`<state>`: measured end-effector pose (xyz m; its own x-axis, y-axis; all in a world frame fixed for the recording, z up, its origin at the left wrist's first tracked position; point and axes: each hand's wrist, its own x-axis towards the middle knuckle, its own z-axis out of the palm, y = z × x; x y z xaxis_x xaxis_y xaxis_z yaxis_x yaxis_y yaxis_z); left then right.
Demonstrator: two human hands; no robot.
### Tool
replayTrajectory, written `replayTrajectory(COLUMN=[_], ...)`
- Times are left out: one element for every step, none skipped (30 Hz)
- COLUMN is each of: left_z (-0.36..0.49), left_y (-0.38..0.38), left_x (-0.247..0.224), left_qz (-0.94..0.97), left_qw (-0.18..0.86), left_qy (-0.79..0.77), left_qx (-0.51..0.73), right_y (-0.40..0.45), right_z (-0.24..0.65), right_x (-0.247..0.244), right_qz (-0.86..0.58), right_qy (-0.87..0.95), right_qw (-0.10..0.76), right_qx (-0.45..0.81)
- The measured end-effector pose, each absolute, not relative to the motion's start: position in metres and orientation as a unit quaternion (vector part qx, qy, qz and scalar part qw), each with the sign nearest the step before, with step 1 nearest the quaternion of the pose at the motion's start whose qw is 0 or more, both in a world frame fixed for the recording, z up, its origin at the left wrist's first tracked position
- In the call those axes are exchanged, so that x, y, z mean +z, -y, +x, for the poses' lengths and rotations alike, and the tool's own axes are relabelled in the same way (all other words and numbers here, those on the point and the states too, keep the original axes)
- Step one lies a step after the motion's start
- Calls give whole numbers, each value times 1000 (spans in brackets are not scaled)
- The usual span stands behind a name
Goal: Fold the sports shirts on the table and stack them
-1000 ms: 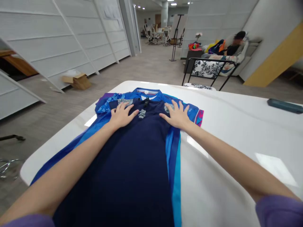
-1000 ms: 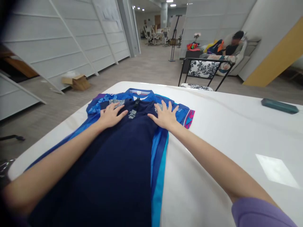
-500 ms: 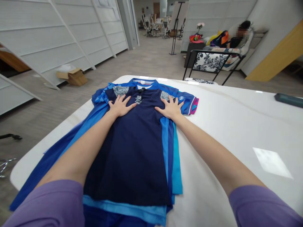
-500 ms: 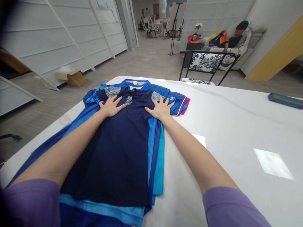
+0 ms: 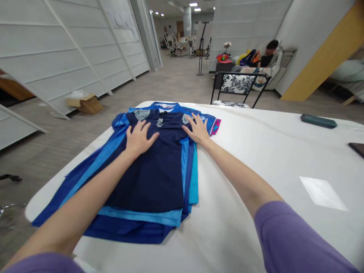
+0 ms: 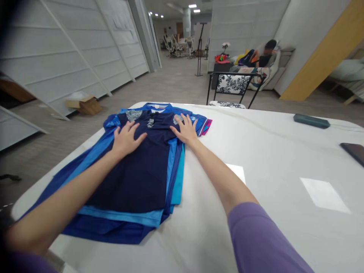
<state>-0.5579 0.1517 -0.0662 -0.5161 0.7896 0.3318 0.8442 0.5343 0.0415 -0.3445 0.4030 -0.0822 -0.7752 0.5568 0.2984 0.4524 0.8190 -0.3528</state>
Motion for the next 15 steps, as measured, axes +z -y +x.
replayTrajectory(left_z=[-533,-511,-496,-485,-480,-480,-483,-489,-496,-503,-510,-515,-520,-522,-522], left_y=[-123,-92,-62,-33,-7,14,31,42,49,51,52,51,50,51,52], left_x=[-68,-72,-78,-85,-92,-98,-102,-103,-103,-101,-98,-94,-89,-83,-77], left_qz=[-480,-480,-466,-439,-402,-364,-330,-307,-296,-295,-299,-303,-305,-307,-308], left_qw=[133,124,114,102,85,65,42,20,1,-12,-20,-25,-29,-34,-38], left_qy=[862,863,873,889,909,927,941,950,954,954,953,952,951,951,951], left_qx=[-100,-97,-90,-81,-71,-63,-57,-53,-49,-44,-39,-33,-27,-20,-11], right_y=[-386,-364,-340,-314,-288,-262,-239,-219,-203,-191,-182,-175,-170,-166,-163], right_z=[-324,-304,-284,-266,-250,-238,-229,-224,-222,-223,-226,-231,-236,-241,-246], right_x=[-80,-80,-82,-86,-91,-96,-100,-103,-106,-107,-108,-108,-107,-107,-106], right_qz=[-244,-222,-214,-214,-213,-210,-207,-206,-209,-216,-222,-227,-228,-227,-225], right_qy=[941,949,953,956,958,960,962,963,963,962,960,957,955,954,953], right_qw=[206,205,195,177,158,138,117,100,85,74,67,65,67,70,72], right_qx=[107,88,85,97,112,124,134,140,146,152,159,167,176,183,191])
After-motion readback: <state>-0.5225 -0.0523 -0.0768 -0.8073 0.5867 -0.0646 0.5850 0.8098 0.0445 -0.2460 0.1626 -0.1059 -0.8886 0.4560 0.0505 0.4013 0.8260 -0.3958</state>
